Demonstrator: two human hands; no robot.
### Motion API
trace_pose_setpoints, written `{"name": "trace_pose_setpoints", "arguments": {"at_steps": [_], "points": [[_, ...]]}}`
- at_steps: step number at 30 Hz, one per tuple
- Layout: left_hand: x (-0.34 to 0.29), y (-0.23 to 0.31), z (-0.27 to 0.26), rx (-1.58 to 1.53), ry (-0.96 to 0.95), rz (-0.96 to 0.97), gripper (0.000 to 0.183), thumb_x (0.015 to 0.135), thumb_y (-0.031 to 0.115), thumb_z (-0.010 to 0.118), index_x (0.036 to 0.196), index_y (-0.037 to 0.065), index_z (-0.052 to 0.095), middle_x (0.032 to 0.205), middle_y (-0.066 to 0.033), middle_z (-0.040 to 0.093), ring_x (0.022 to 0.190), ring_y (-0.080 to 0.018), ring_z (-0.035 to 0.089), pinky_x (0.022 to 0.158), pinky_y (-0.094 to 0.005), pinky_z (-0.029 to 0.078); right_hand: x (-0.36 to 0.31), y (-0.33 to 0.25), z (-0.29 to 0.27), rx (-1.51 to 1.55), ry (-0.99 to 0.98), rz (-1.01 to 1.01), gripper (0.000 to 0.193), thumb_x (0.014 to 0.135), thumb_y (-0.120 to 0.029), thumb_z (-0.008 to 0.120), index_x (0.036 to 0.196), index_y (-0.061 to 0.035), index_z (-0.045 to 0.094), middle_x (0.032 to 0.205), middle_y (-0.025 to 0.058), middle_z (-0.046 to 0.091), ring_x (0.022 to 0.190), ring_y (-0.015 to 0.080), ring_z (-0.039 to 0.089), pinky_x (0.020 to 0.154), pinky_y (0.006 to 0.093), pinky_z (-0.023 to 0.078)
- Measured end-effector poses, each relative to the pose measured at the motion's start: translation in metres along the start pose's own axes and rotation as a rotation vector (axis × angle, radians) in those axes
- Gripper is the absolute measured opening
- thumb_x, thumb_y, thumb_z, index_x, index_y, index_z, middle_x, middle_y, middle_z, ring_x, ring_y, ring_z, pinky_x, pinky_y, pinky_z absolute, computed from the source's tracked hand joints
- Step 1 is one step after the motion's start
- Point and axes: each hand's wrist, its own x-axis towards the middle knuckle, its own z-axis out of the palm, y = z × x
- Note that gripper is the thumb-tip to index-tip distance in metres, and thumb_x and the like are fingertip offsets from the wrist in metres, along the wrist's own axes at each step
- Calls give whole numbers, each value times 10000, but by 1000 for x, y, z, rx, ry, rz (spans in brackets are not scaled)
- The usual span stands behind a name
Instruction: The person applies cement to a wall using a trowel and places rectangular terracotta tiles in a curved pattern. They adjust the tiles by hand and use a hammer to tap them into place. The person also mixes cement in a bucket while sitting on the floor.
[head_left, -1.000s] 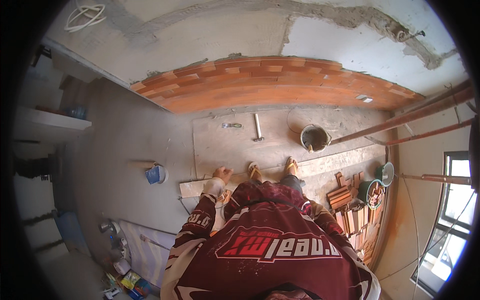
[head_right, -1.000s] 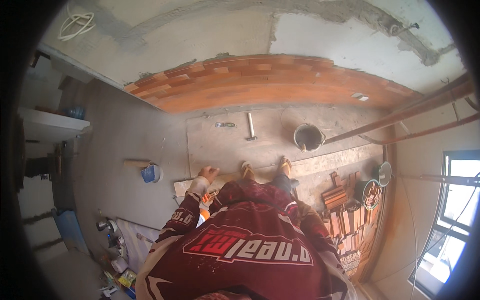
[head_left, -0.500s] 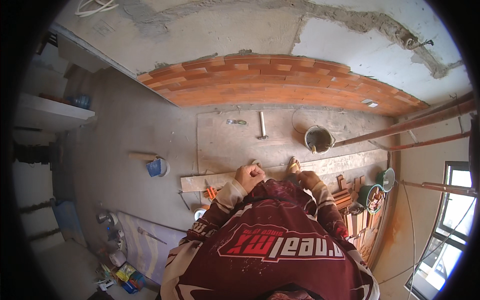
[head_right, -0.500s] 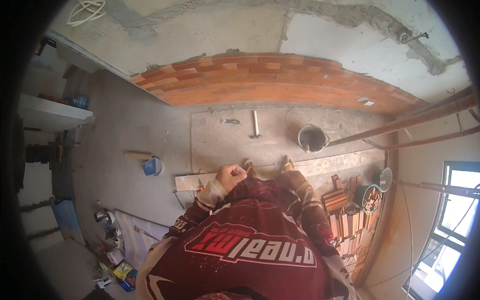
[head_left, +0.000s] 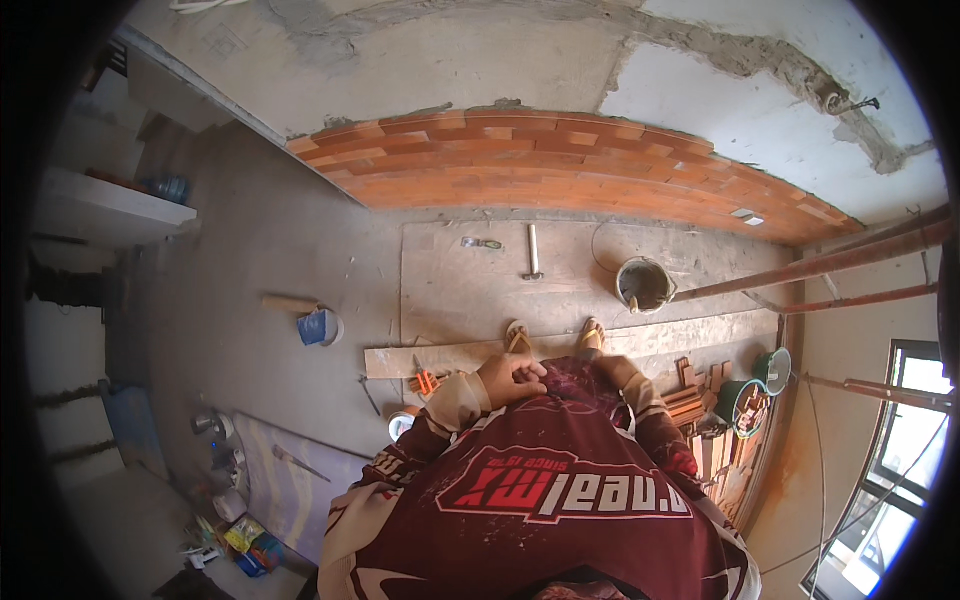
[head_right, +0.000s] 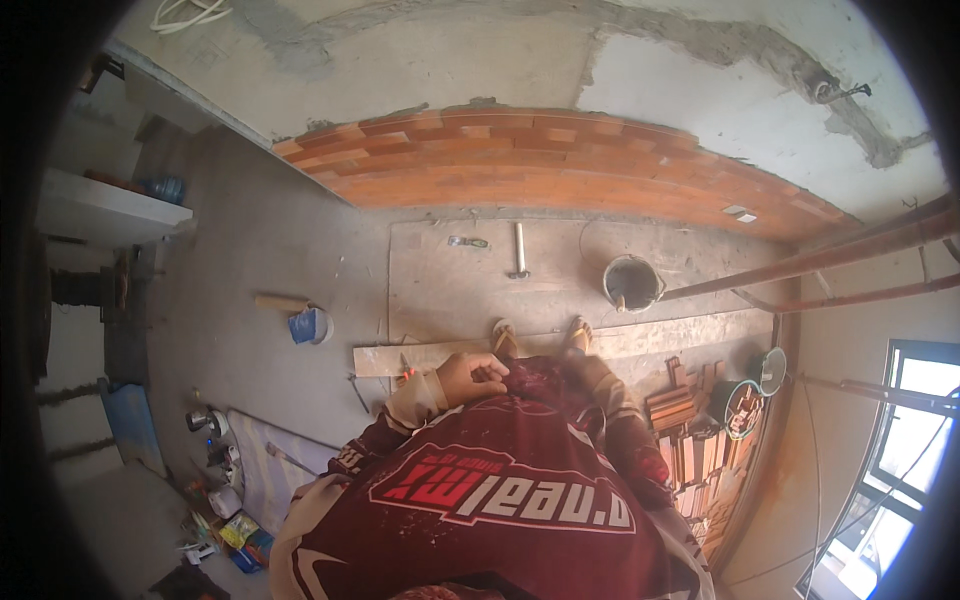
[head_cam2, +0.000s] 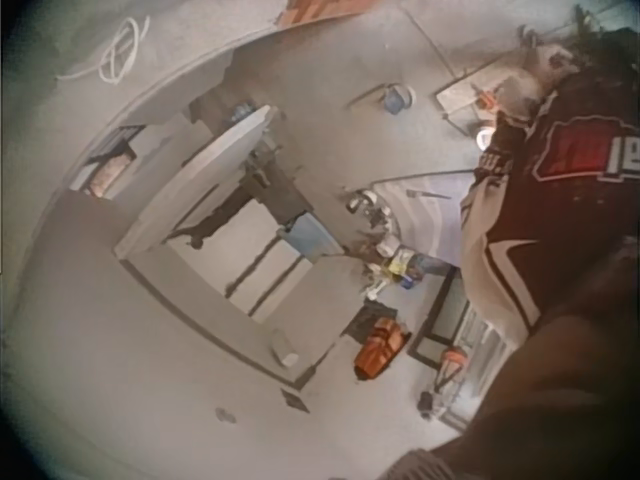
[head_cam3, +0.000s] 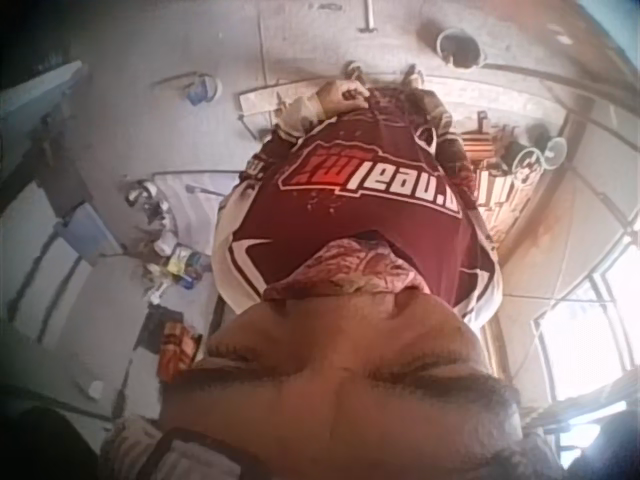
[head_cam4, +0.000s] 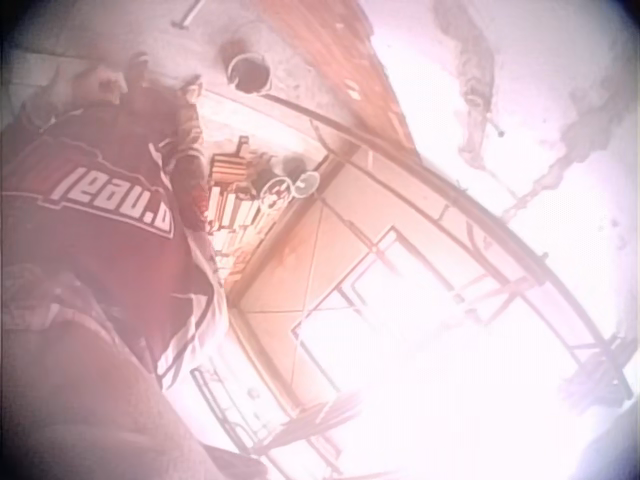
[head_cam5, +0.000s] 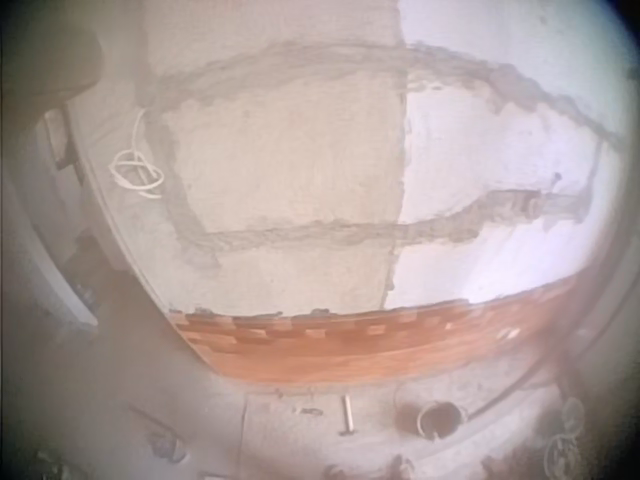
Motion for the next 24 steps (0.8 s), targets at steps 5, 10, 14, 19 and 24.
{"name": "trace_pose_setpoints", "arguments": {"at_steps": [5,10,14,19,24], "points": [[-2,5,-8,211,-74,81,318,803,271,715,995,21,674,913,-120,681,855,-198,642,766,-310,491,-43,-82,-42,-348,502,-275,191,896,-188,481,928,-40,598,730,171,650,740,358,643,623,454,487],[-26,18,-22,242,22,-10,348,786,285,712,1015,26,668,943,-144,679,878,-240,648,776,-333,493,-60,-46,-38,-297,712,-301,116,872,-104,482,879,-49,583,774,169,627,751,372,610,666,466,482],[-58,-8,-30,228,229,-129,330,805,302,672,998,35,666,908,-141,676,845,-259,651,750,-351,495,-91,-5,-27,-271,661,-355,437,753,-45,641,1156,-95,479,941,199,560,877,369,579,790,433,480],[-100,-66,-24,547,367,-404,322,824,364,634,860,45,656,852,-165,658,787,-322,642,733,-407,501,-141,-14,-36,-630,169,-3,296,840,-368,616,996,-127,685,989,118,674,954,315,631,802,404,500],[-139,-94,2,595,305,-585,347,846,366,578,798,31,656,821,-180,646,796,-334,637,709,-432,493,-178,-35,-31,-612,-94,68,314,813,-396,606,987,-150,691,1031,108,675,1008,291,623,864,398,492]]}}
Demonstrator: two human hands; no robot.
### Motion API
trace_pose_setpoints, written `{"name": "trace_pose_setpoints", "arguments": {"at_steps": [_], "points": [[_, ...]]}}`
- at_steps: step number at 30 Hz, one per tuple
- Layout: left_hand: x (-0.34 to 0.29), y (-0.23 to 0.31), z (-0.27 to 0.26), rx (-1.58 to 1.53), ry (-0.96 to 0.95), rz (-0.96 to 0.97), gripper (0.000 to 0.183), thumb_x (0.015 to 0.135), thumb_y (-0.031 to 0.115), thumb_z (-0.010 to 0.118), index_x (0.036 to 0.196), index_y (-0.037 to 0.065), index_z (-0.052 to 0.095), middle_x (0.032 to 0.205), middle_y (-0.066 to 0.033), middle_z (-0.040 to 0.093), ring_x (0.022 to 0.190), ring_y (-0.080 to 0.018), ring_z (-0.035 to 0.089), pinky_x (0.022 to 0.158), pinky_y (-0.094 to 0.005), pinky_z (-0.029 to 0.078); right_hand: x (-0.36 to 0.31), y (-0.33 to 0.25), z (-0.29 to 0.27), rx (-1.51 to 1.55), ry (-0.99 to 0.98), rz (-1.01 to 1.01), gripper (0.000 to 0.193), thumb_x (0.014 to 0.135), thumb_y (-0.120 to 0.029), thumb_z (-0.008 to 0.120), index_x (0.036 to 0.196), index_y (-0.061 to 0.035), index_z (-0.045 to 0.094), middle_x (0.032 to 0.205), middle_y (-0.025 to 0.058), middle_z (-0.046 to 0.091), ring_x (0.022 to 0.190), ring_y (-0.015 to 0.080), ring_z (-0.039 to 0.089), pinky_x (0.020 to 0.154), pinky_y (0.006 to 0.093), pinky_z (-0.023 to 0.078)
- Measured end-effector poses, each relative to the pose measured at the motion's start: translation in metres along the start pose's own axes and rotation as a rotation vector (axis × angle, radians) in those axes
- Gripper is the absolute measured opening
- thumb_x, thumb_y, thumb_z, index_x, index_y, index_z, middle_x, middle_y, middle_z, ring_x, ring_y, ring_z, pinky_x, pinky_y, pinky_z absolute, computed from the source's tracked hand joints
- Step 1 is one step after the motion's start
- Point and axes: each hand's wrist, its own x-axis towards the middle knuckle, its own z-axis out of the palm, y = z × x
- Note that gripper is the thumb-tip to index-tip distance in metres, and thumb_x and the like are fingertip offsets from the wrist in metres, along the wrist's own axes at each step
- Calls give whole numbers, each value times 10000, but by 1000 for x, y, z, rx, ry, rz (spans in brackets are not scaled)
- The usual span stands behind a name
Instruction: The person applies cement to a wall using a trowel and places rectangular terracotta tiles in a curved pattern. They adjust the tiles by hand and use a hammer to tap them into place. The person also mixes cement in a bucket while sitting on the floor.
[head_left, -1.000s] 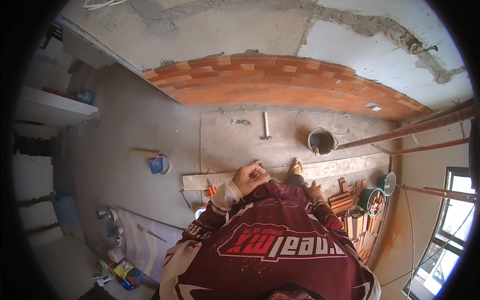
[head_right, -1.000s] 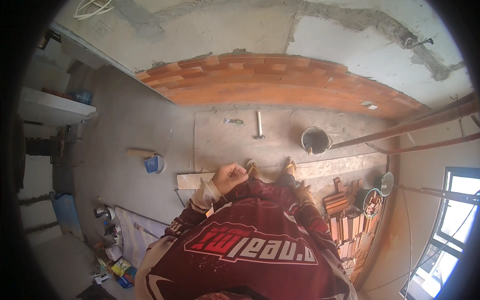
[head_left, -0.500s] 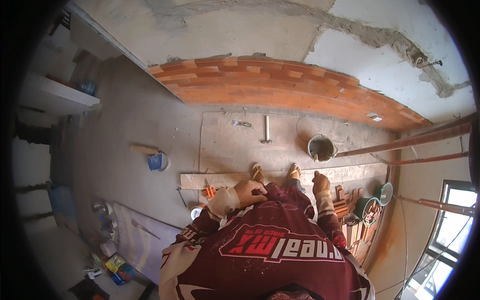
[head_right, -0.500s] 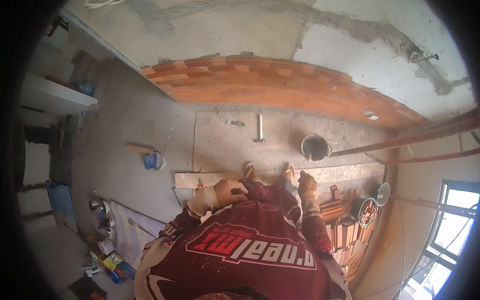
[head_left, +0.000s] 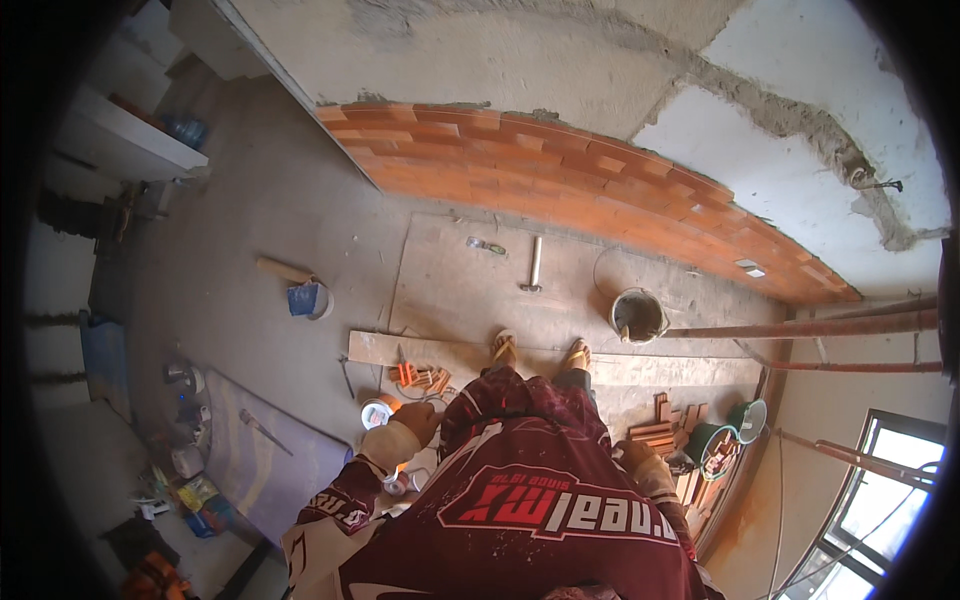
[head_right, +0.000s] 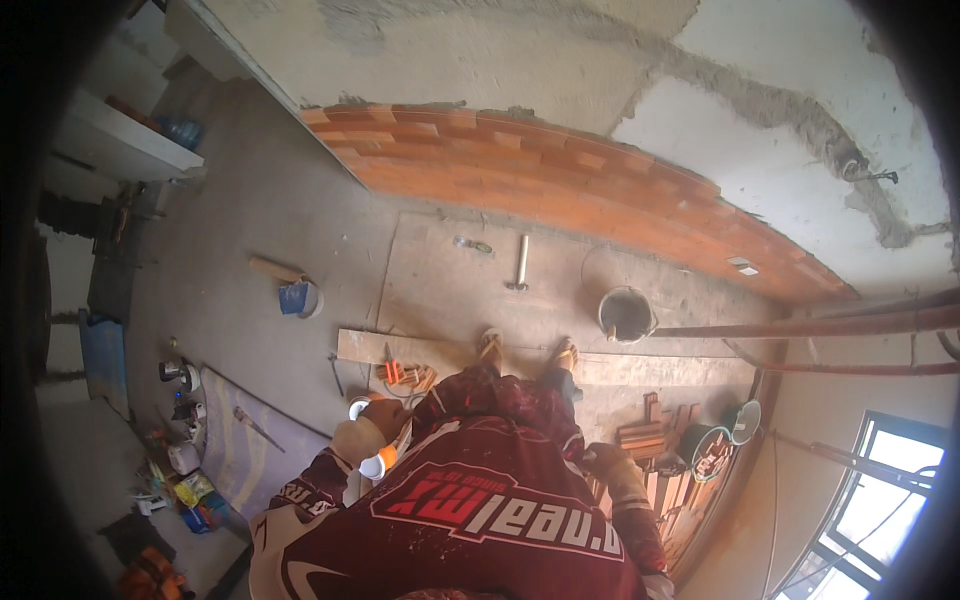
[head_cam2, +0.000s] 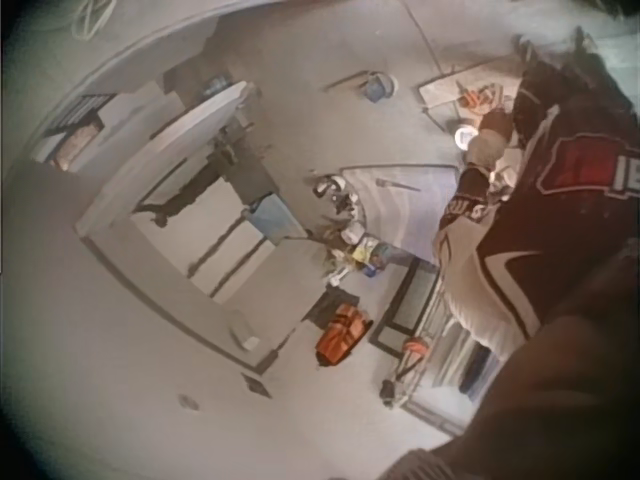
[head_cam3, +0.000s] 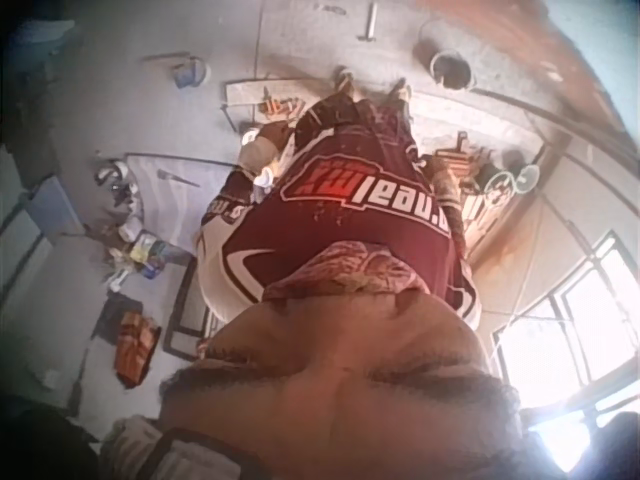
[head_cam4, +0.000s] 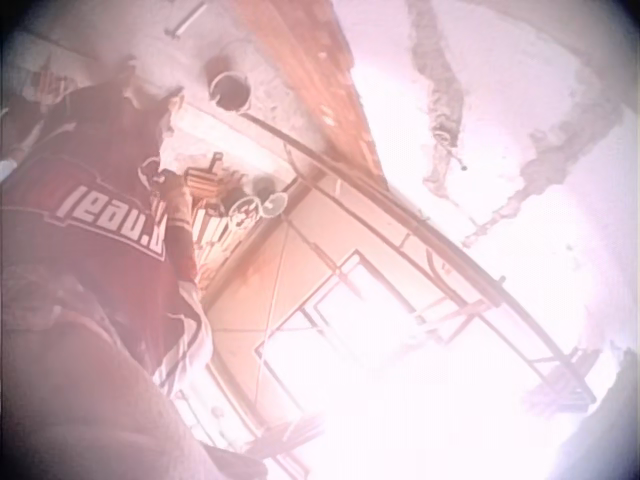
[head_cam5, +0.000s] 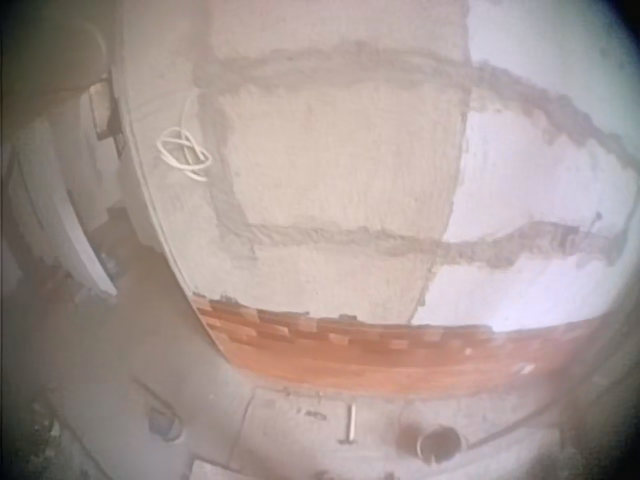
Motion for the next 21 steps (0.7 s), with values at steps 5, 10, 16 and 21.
{"name": "trace_pose_setpoints", "arguments": {"at_steps": [5,10,16,21], "points": [[-16,10,7,197,-406,66,287,855,307,553,911,66,698,929,-154,676,908,-326,648,807,-404,511,-55,-34,-21,158,1,-69,334,839,-347,577,1021,-86,678,1010,177,664,994,332,622,832,407,489],[-31,-12,18,-36,-366,415,221,820,299,593,899,133,715,900,-121,686,850,-321,656,758,-417,517,-63,-38,-14,126,-99,-60,334,822,-340,589,1025,-89,677,982,169,663,967,330,623,818,407,489],[-28,-2,9,-11,-544,432,284,848,277,570,981,53,682,970,-179,673,900,-337,646,787,-385,508,-66,-38,-6,146,-106,-45,337,803,-331,604,1030,-94,677,948,159,662,934,328,624,801,408,490],[-41,23,-10,27,-424,165,241,793,285,642,897,77,708,834,-156,685,764,-298,660,689,-377,516,-69,-39,1,180,-93,-20,341,786,-323,616,1035,-98,677,920,151,661,907,326,624,787,409,490]]}}
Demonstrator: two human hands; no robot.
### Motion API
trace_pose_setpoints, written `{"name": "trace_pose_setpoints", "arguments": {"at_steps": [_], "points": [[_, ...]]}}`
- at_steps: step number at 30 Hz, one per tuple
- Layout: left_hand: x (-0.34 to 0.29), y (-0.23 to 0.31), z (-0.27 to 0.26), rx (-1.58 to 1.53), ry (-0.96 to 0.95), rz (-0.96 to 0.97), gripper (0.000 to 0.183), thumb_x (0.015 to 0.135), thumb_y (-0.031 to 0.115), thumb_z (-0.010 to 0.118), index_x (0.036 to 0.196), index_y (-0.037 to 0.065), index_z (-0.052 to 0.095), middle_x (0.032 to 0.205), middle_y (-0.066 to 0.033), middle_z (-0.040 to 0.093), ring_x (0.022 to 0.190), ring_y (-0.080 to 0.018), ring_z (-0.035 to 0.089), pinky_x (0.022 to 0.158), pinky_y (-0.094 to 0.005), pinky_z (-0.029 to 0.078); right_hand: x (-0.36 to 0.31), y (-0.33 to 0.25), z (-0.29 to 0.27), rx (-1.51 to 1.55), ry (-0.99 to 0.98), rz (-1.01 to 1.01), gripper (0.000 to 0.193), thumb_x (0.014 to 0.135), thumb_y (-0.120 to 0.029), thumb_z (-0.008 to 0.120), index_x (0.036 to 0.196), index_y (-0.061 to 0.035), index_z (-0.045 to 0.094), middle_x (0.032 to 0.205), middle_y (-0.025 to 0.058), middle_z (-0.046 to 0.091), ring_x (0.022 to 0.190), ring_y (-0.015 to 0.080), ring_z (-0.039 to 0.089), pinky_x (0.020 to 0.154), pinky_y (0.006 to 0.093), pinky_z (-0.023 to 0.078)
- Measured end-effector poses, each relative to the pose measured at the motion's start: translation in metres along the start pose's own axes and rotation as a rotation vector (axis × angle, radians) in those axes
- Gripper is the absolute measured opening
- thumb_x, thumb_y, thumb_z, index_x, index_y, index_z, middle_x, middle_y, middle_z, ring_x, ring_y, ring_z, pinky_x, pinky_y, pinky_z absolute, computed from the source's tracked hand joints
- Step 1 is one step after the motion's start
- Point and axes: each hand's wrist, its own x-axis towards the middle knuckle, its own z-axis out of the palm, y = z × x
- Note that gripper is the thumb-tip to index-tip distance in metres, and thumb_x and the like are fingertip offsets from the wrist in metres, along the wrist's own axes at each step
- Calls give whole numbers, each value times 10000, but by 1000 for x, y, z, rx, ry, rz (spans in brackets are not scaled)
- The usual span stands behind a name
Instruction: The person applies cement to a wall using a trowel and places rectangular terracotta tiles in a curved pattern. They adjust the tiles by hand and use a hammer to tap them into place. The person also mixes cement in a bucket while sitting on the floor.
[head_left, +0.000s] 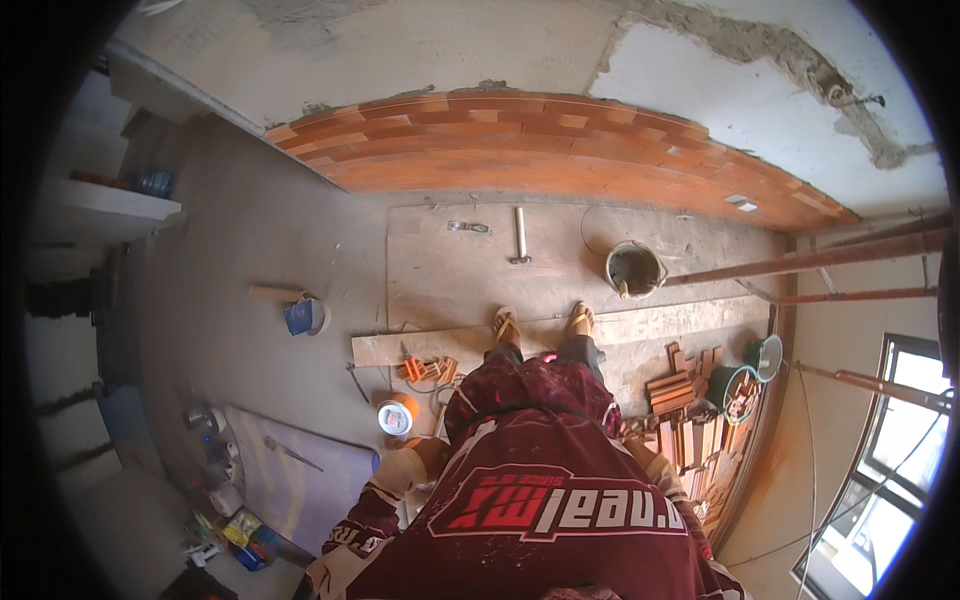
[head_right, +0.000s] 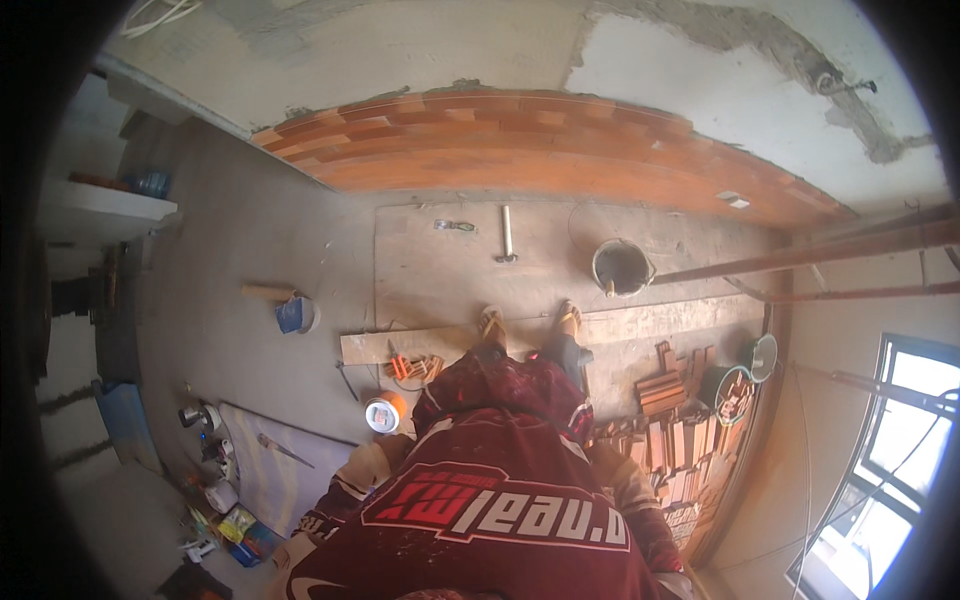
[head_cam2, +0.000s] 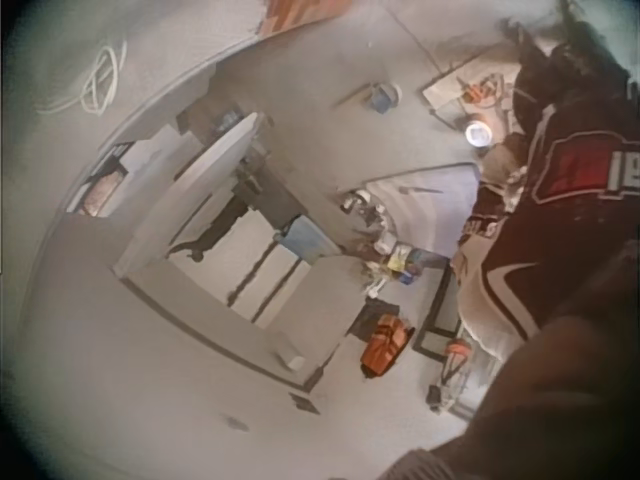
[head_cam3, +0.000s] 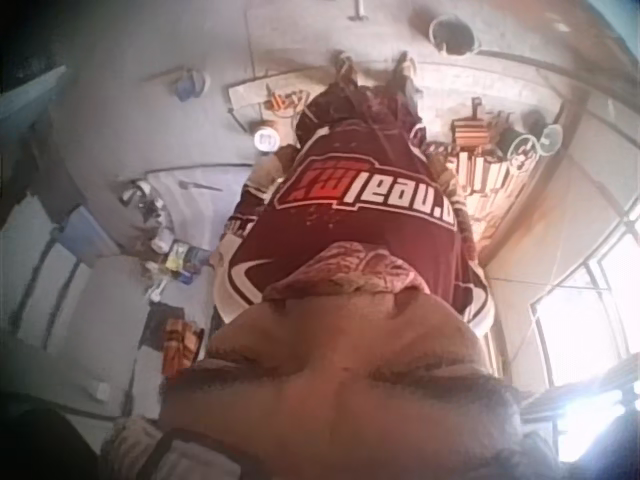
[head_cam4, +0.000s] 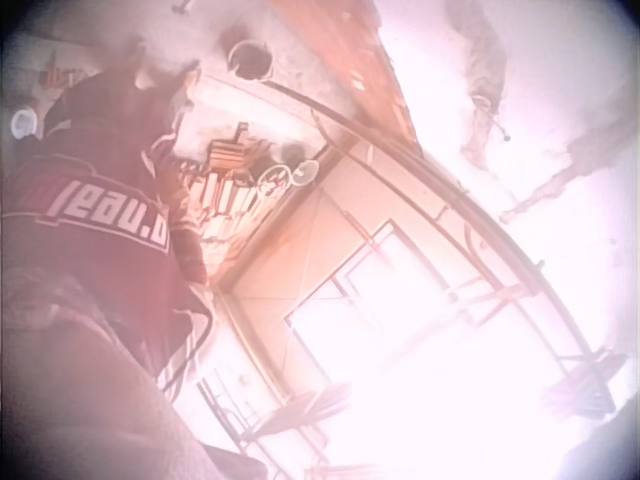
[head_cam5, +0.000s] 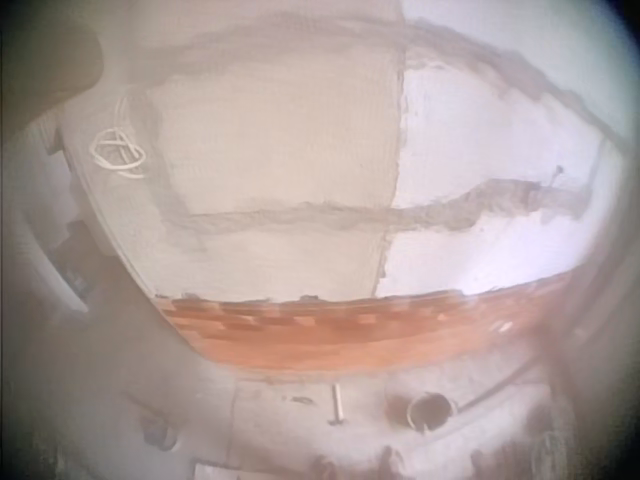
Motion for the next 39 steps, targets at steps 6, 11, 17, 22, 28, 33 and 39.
{"name": "trace_pose_setpoints", "arguments": {"at_steps": [6,11,17,22,28,33,39], "points": [[25,31,-7,-74,74,-8,256,786,297,651,892,71,704,825,-157,684,755,-300,660,688,-373,515,-1,0,9,60,15,5,349,766,-314,631,1040,-102,677,886,141,659,874,323,625,770,410,490],[36,46,-24,-75,20,72,268,780,308,658,887,66,700,819,-158,684,748,-301,660,687,-369,514,-8,2,12,103,29,26,357,750,-306,643,1044,-106,676,858,133,658,847,321,626,756,411,490],[44,50,-46,-61,-63,146,285,773,321,667,882,59,696,810,-158,683,740,-303,660,686,-364,513,-20,6,7,131,54,57,370,730,-297,658,1049,-111,676,824,124,657,814,319,626,740,411,490],[42,50,-69,-61,-151,195,299,768,331,674,878,54,692,804,-159,683,733,-305,660,685,-361,512,-23,7,1,139,92,80,382,714,-289,670,1054,-115,676,796,116,656,787,317,627,726,412,490],[43,52,-89,-73,-250,197,316,761,344,682,873,48,688,795,-160,682,724,-306,660,684,-356,512,-3,12,-15,110,252,61,399,694,-280,684,1059,-119,676,762,106,655,754,314,628,709,413,491],[66,73,-107,2,-264,272,330,742,346,703,856,38,680,764,-151,677,692,-293,654,666,-350,508,11,-18,-42,210,665,-112,330,670,-253,701,968,-111,683,666,77,615,678,296,610,669,415,484],[90,115,-113,8,-172,294,332,680,299,772,816,15,667,729,-126,671,646,-226,639,622,-330,501,43,-5,-60,204,840,-277,197,700,-242,651,847,-112,629,716,89,606,695,298,599,675,423,461]]}}
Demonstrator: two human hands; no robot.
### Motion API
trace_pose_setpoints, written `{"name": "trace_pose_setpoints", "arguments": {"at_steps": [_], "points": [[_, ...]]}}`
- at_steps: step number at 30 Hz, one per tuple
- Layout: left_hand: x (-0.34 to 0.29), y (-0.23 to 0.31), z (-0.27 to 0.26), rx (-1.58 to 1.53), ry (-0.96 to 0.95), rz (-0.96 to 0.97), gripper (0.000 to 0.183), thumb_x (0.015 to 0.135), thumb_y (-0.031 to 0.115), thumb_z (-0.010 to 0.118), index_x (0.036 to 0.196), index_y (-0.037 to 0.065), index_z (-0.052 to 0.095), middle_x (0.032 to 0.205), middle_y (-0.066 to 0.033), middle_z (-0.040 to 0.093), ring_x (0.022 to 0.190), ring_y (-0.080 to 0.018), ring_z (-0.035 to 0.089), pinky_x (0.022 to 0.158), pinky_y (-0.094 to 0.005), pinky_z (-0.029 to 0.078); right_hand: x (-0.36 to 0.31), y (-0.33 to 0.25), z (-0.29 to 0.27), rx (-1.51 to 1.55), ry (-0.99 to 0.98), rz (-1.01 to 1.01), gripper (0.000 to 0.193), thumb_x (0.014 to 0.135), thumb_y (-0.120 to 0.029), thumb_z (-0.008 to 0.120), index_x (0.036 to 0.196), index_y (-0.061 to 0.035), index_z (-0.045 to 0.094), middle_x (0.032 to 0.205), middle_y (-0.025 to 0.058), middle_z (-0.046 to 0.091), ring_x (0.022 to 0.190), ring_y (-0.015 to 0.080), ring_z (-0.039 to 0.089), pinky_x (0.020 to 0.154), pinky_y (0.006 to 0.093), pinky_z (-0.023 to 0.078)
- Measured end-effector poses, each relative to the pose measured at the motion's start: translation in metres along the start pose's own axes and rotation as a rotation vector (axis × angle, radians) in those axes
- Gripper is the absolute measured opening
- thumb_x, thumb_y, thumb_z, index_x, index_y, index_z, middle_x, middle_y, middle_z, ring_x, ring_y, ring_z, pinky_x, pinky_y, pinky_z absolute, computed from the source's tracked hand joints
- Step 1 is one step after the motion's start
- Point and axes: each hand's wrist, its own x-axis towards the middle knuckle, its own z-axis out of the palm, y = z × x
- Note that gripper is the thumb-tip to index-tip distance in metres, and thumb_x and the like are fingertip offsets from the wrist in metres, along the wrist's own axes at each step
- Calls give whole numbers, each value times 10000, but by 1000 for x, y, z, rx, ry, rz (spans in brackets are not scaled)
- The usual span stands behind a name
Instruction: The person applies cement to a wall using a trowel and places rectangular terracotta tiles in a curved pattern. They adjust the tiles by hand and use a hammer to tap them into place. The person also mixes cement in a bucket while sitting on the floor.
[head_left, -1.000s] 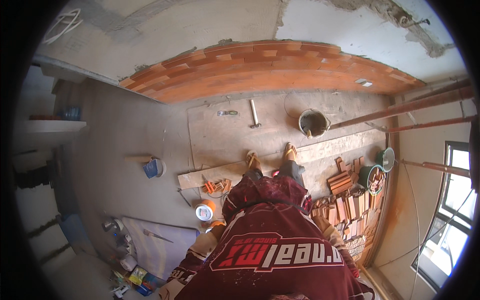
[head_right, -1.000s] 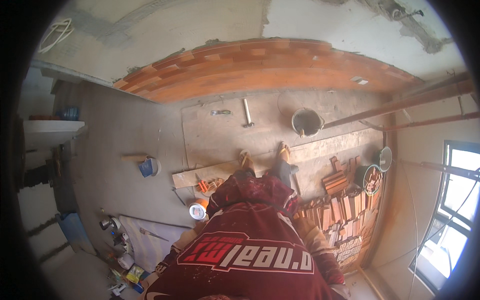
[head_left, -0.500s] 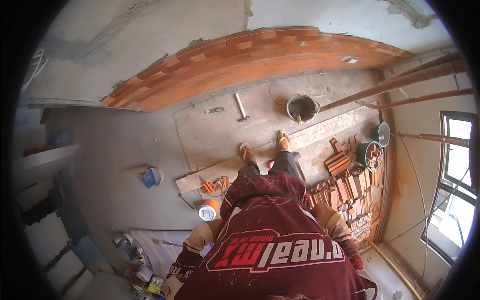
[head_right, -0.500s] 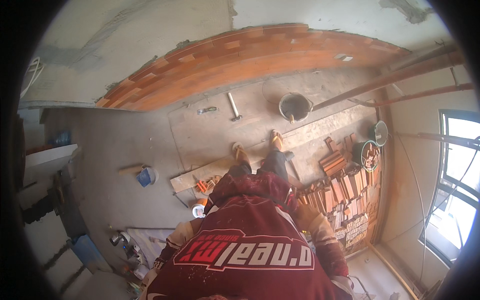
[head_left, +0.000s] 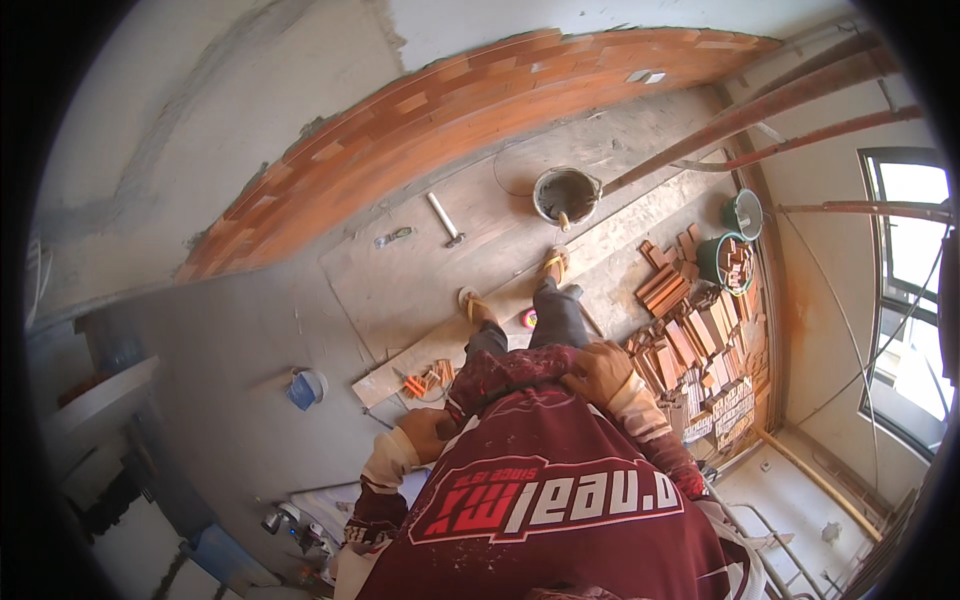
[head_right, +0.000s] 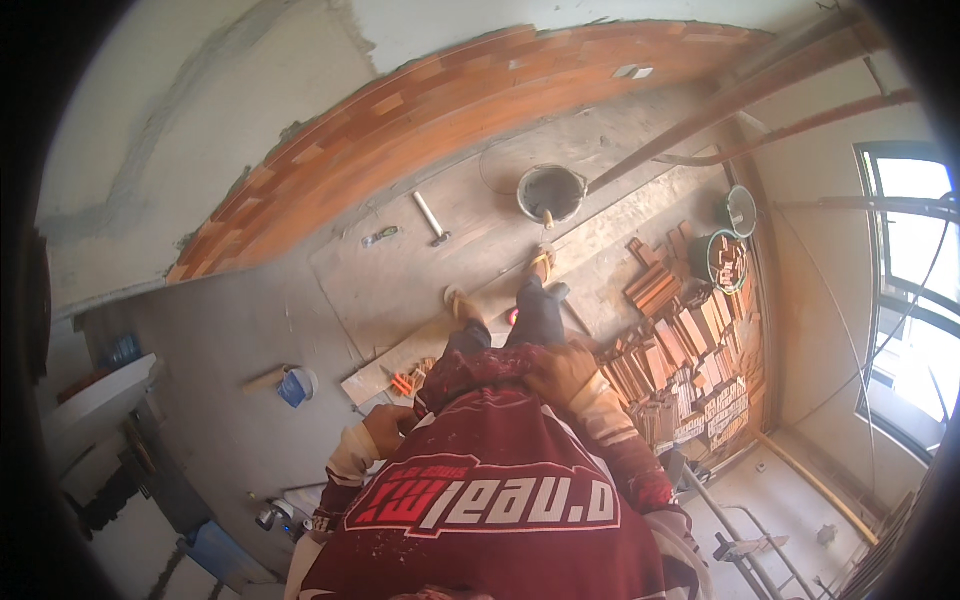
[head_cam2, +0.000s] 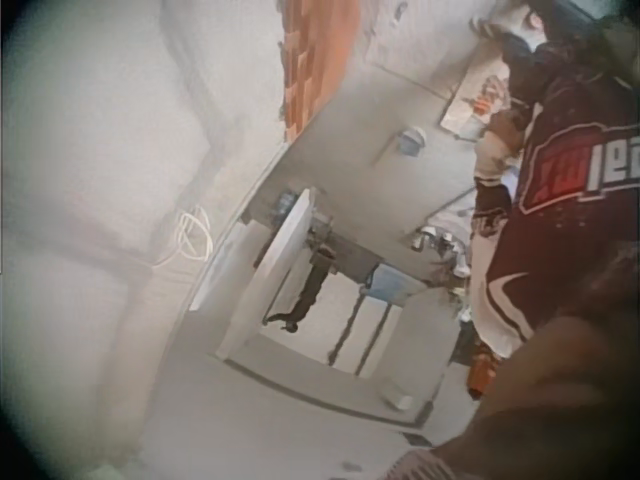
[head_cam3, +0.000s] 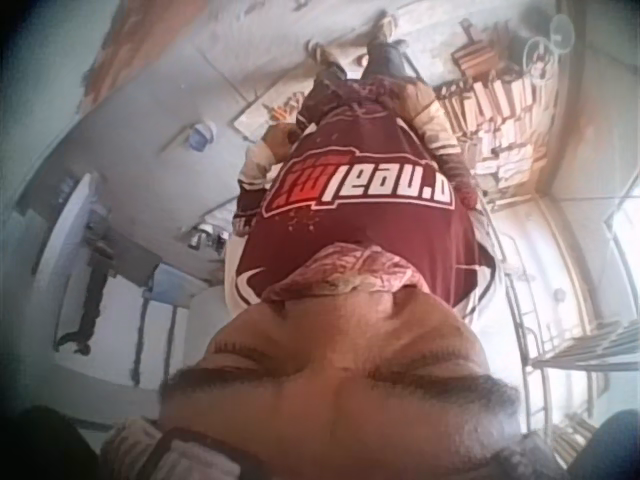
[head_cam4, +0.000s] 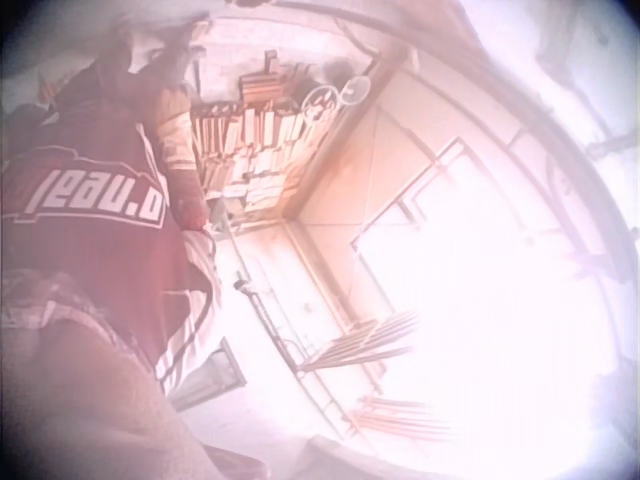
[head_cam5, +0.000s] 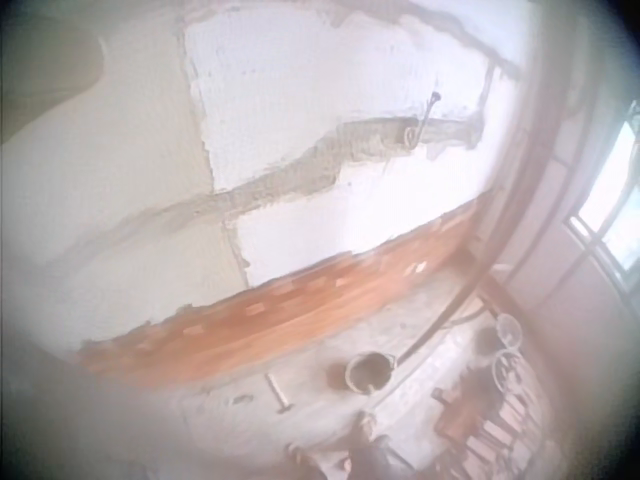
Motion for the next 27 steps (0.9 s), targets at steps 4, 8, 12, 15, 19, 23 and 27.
{"name": "trace_pose_setpoints", "arguments": {"at_steps": [4,8,12,15,19,23,27], "points": [[38,44,-9,-114,12,-87,379,729,362,738,849,10,664,771,-137,680,712,-272,666,670,-348,520,17,39,-6,14,30,-20,190,682,-249,663,741,-73,620,703,90,605,678,279,598,660,402,458],[88,68,-17,215,46,-94,276,735,243,734,864,9,661,797,-131,693,739,-226,677,680,-332,524,32,61,-54,373,-239,205,210,746,-257,705,809,-61,665,718,96,649,658,250,631,616,370,485],[140,109,-26,123,134,-133,241,753,203,715,865,-1,655,762,-131,685,710,-212,674,667,-320,527,41,134,-58,802,-47,475,236,773,-282,682,817,-50,669,824,162,660,790,322,632,718,403,486],[179,133,-26,159,217,-118,251,768,207,695,900,0,645,773,-134,681,710,-216,669,671,-319,528,62,198,-41,367,99,451,283,802,-306,647,890,-37,662,824,143,673,752,303,641,691,376,494],[230,100,-1,252,196,-151,293,783,256,685,927,3,649,902,-148,685,811,-244,667,740,-343,524,74,217,-30,263,-377,291,311,796,-310,629,1009,-86,661,933,175,659,910,323,631,809,407,484],[248,61,28,453,61,-160,254,794,267,663,901,37,659,1027,-164,654,967,-317,614,845,-377,480,31,223,68,40,-382,214,262,811,-302,617,954,-92,681,941,172,661,921,337,630,830,427,479],[245,47,24,445,-91,-271,210,830,255,604,822,51,655,906,-158,665,877,-349,619,763,-402,484,22,211,77,422,-465,361,245,835,-295,590,891,-76,684,877,177,663,872,357,635,806,440,483]]}}
